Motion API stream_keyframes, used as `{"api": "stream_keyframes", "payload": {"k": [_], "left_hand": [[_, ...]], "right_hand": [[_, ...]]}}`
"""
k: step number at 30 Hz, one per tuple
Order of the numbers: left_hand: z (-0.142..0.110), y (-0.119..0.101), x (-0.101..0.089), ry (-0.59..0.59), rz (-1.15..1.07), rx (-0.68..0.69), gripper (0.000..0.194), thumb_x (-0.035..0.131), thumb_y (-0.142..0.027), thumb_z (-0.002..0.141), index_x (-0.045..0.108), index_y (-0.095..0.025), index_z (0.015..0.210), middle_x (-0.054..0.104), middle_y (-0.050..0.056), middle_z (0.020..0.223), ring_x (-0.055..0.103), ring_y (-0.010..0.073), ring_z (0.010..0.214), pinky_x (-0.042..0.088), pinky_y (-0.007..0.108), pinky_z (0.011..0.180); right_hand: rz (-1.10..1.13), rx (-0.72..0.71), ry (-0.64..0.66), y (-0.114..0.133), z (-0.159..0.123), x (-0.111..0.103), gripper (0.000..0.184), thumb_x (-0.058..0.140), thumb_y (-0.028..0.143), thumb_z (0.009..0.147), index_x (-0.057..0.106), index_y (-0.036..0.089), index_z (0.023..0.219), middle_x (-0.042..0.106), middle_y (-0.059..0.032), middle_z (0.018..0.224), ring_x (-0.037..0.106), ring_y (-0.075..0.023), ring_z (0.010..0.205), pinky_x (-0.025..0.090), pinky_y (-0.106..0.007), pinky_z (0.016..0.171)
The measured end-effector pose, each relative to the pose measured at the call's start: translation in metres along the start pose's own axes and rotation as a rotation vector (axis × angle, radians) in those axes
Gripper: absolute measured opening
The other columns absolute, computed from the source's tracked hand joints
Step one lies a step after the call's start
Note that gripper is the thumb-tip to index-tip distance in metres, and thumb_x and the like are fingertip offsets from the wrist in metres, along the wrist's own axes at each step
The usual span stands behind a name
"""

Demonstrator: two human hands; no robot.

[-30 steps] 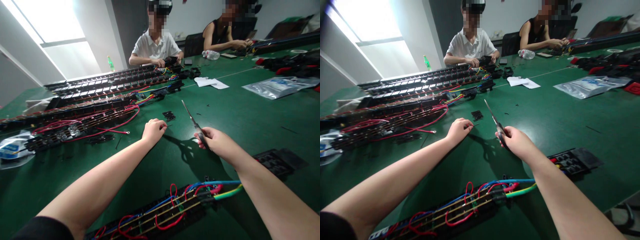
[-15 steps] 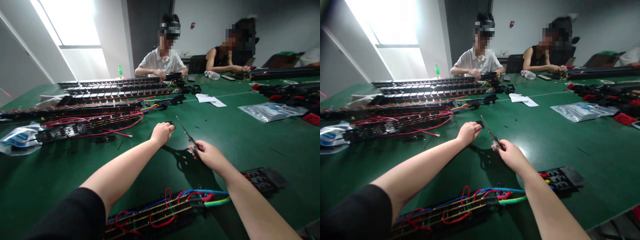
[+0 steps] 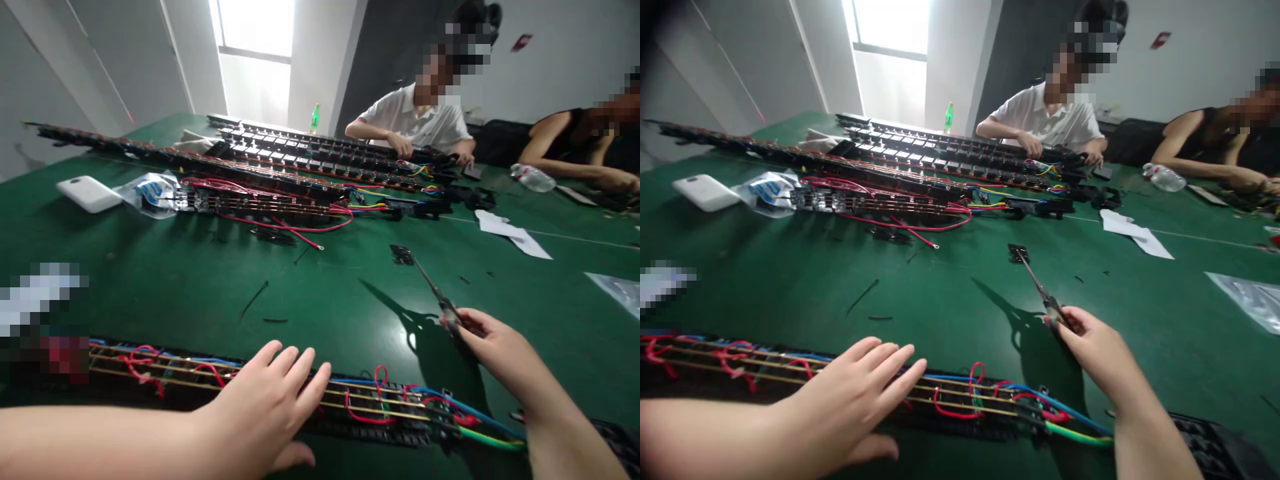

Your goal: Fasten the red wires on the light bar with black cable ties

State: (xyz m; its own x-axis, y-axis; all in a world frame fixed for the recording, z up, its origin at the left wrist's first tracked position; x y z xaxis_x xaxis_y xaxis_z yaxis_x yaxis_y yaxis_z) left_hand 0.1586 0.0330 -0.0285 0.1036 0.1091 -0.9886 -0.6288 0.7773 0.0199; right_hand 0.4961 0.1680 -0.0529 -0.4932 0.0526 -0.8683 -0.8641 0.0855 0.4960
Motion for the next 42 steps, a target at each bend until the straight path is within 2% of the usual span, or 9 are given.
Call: {"api": "stream_keyframes", "payload": {"k": [7,13,18,22,28,33,38,40,42], "left_hand": [[-0.021,0.014,0.008,-0.058,0.074,0.000,0.073,0.063,-0.062,0.091,0.052,-0.012,0.143,0.074,0.008,0.108,0.070,0.0226,0.090,0.051,0.035,0.073],[-0.015,0.016,0.006,-0.094,0.092,0.066,0.069,0.054,-0.058,0.097,0.049,-0.008,0.144,0.072,0.012,0.109,0.070,0.0244,0.090,0.053,0.035,0.070],[-0.011,0.019,0.006,-0.127,0.080,0.074,0.066,0.058,-0.056,0.095,0.053,-0.008,0.139,0.073,0.013,0.108,0.069,0.0247,0.090,0.054,0.035,0.073],[-0.010,0.023,0.002,-0.165,0.062,0.053,0.065,0.060,-0.058,0.093,0.056,-0.009,0.136,0.072,0.010,0.098,0.068,0.0239,0.087,0.054,0.035,0.072],[-0.009,0.026,0.004,-0.153,0.025,0.036,0.066,0.058,-0.059,0.094,0.055,-0.010,0.138,0.071,0.009,0.099,0.067,0.0231,0.086,0.052,0.035,0.071],[-0.008,0.032,0.007,-0.167,0.015,0.056,0.068,0.056,-0.059,0.095,0.052,-0.010,0.141,0.072,0.011,0.105,0.068,0.0233,0.089,0.050,0.035,0.072],[-0.004,0.041,0.011,-0.131,0.026,0.064,0.070,0.057,-0.060,0.095,0.050,-0.011,0.144,0.071,0.010,0.109,0.067,0.0233,0.091,0.050,0.037,0.075],[-0.003,0.042,0.011,-0.112,0.033,0.065,0.069,0.056,-0.060,0.096,0.050,-0.011,0.144,0.071,0.010,0.108,0.067,0.0232,0.091,0.050,0.037,0.074],[-0.002,0.042,0.012,-0.094,0.042,0.068,0.069,0.054,-0.059,0.097,0.049,-0.011,0.145,0.071,0.011,0.109,0.067,0.0234,0.090,0.050,0.037,0.073]], "right_hand": [[-0.131,-0.135,0.264,0.051,0.001,0.030,0.043,0.063,0.050,0.072,0.076,0.021,0.101,0.080,-0.0108,0.105,0.076,-0.0312,0.095,0.061,-0.043,0.084],[-0.290,-0.340,0.340,0.149,-0.022,0.054,0.027,0.058,0.039,0.086,0.074,0.020,0.097,0.076,-0.0138,0.098,0.070,-0.0313,0.090,0.055,-0.046,0.081],[-0.235,-0.662,0.595,0.270,-0.062,0.126,0.010,0.061,0.024,0.094,0.068,0.021,0.101,0.073,-0.0054,0.102,0.066,-0.0174,0.087,0.051,-0.030,0.079],[-0.238,-0.700,0.632,0.310,-0.052,0.171,0.020,0.076,0.025,0.087,0.067,0.019,0.104,0.069,-0.0051,0.108,0.065,-0.0166,0.091,0.050,-0.027,0.079],[-0.293,-0.727,0.637,0.316,-0.042,0.200,0.012,0.070,0.025,0.093,0.067,0.018,0.084,0.066,-0.0026,0.091,0.061,-0.0141,0.080,0.045,-0.024,0.069],[-0.341,-0.785,0.555,0.312,-0.018,0.164,0.007,0.068,0.025,0.092,0.066,0.020,0.088,0.067,-0.0046,0.094,0.061,-0.0169,0.088,0.046,-0.027,0.077],[-0.442,-0.495,0.271,0.224,0.080,0.071,0.018,0.052,0.027,0.101,0.065,0.016,0.095,0.068,-0.0088,0.097,0.064,-0.0202,0.090,0.050,-0.034,0.081],[-0.491,-0.373,0.273,0.174,0.108,0.050,0.018,0.056,0.029,0.100,0.067,0.015,0.095,0.069,-0.0071,0.095,0.065,-0.0191,0.086,0.054,-0.034,0.079],[-0.530,-0.284,0.301,0.129,0.122,0.040,0.026,0.062,0.037,0.099,0.066,0.016,0.114,0.069,-0.0064,0.111,0.067,-0.0174,0.094,0.059,-0.037,0.083]]}}
Point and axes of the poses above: each hand's wrist, its own z-axis towards the middle knuckle, its own x-axis out of the palm, y = z × x, the point moved 10 cm from there along z, towards the middle knuckle
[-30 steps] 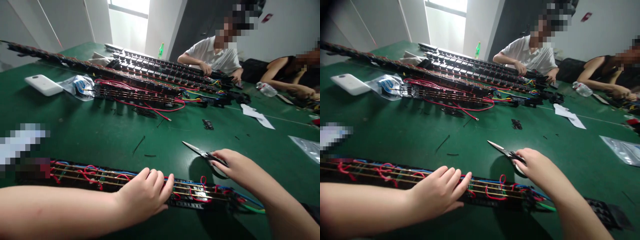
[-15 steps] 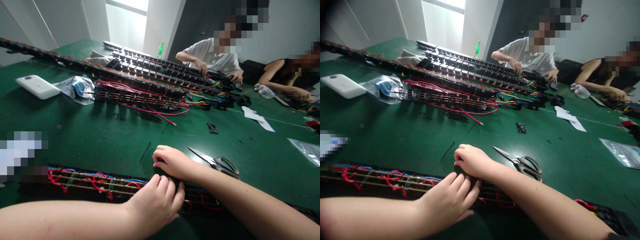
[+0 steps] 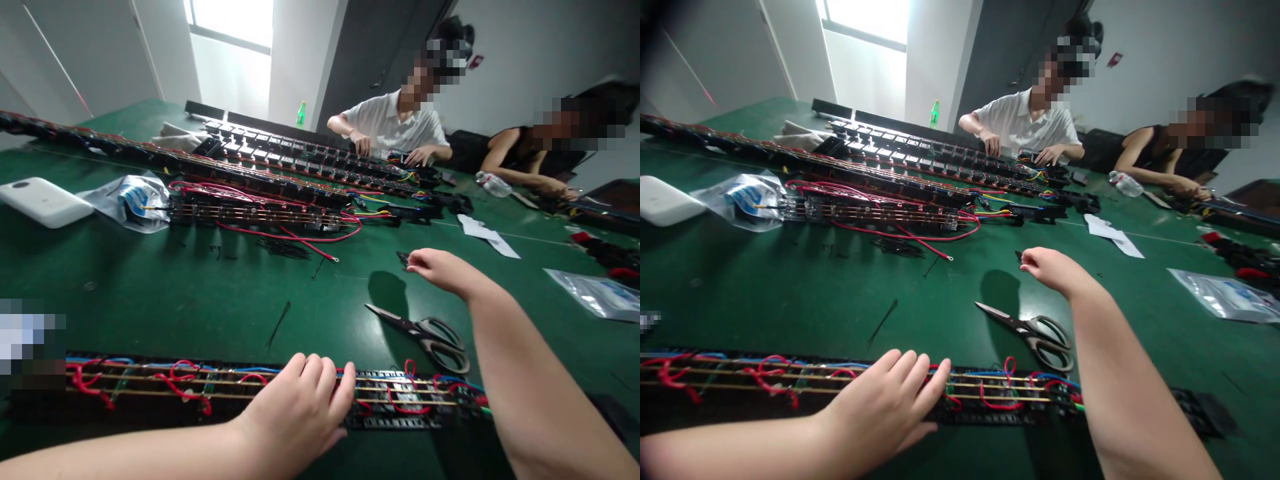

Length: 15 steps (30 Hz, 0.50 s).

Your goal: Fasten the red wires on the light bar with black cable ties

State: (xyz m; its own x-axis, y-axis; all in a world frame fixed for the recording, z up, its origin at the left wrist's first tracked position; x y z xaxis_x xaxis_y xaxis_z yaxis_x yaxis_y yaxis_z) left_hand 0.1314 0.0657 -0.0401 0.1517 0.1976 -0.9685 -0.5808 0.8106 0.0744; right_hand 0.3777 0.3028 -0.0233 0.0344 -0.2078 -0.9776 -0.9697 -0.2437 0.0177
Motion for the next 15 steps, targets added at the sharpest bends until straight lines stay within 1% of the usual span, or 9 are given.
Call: {"api": "stream_keyframes", "payload": {"k": [1,3,5,7,9,12,14,15], "left_hand": [[0.000,0.000,0.000,0.006,0.004,0.003,0.068,0.053,-0.059,0.097,0.049,-0.010,0.145,0.071,0.011,0.109,0.067,0.0236,0.090,0.050,0.037,0.072],[0.001,-0.001,0.000,0.012,0.009,0.010,0.068,0.053,-0.058,0.098,0.049,-0.010,0.146,0.071,0.011,0.110,0.067,0.0238,0.090,0.050,0.037,0.071],[0.001,-0.002,0.000,0.012,0.011,0.016,0.066,0.052,-0.057,0.098,0.049,-0.011,0.145,0.071,0.011,0.110,0.068,0.0239,0.091,0.050,0.036,0.072],[0.002,-0.002,0.000,0.016,0.013,0.018,0.065,0.051,-0.057,0.099,0.049,-0.011,0.146,0.071,0.011,0.110,0.068,0.0239,0.092,0.049,0.036,0.073],[0.001,-0.002,0.001,0.019,0.018,0.015,0.065,0.050,-0.057,0.099,0.049,-0.011,0.146,0.071,0.011,0.110,0.067,0.0238,0.093,0.049,0.036,0.073],[0.001,-0.002,0.000,0.018,0.022,0.013,0.065,0.050,-0.057,0.099,0.049,-0.011,0.146,0.071,0.011,0.109,0.067,0.0235,0.092,0.050,0.036,0.073],[0.001,-0.001,0.000,0.016,0.021,0.012,0.065,0.050,-0.056,0.099,0.049,-0.011,0.146,0.071,0.010,0.110,0.067,0.0235,0.092,0.050,0.036,0.073],[0.001,-0.001,-0.001,0.016,0.020,0.011,0.066,0.050,-0.056,0.099,0.049,-0.011,0.146,0.071,0.011,0.110,0.067,0.0234,0.092,0.050,0.036,0.073]], "right_hand": [[-0.001,0.021,0.015,-0.016,-0.001,0.007,0.032,0.063,0.039,0.098,0.064,0.017,0.122,0.067,-0.0083,0.120,0.068,-0.0195,0.101,0.059,-0.040,0.087],[0.004,0.040,0.028,-0.038,-0.003,0.020,0.034,0.062,0.039,0.099,0.063,0.019,0.127,0.065,-0.0095,0.129,0.066,-0.0215,0.109,0.059,-0.043,0.092],[0.017,0.052,0.026,-0.049,-0.005,0.030,0.036,0.062,0.039,0.099,0.062,0.019,0.128,0.064,-0.0099,0.130,0.066,-0.0222,0.110,0.058,-0.044,0.093],[0.038,0.059,0.002,-0.055,-0.004,0.035,0.036,0.062,0.039,0.099,0.062,0.018,0.128,0.065,-0.0099,0.129,0.066,-0.0220,0.109,0.059,-0.044,0.093],[0.069,0.066,-0.051,-0.060,-0.004,0.036,0.035,0.062,0.039,0.099,0.063,0.018,0.127,0.065,-0.0098,0.129,0.066,-0.0218,0.109,0.058,-0.044,0.093],[0.123,0.090,-0.169,-0.065,-0.006,0.028,0.035,0.062,0.039,0.099,0.063,0.018,0.127,0.065,-0.0097,0.129,0.066,-0.0217,0.109,0.059,-0.044,0.093],[0.157,0.096,-0.249,-0.060,-0.008,0.018,0.035,0.063,0.040,0.098,0.063,0.017,0.125,0.066,-0.0088,0.125,0.067,-0.0211,0.106,0.059,-0.043,0.091],[0.171,0.087,-0.284,-0.053,-0.010,0.013,0.033,0.062,0.039,0.099,0.064,0.017,0.123,0.067,-0.0086,0.122,0.067,-0.0206,0.104,0.059,-0.042,0.089]]}}
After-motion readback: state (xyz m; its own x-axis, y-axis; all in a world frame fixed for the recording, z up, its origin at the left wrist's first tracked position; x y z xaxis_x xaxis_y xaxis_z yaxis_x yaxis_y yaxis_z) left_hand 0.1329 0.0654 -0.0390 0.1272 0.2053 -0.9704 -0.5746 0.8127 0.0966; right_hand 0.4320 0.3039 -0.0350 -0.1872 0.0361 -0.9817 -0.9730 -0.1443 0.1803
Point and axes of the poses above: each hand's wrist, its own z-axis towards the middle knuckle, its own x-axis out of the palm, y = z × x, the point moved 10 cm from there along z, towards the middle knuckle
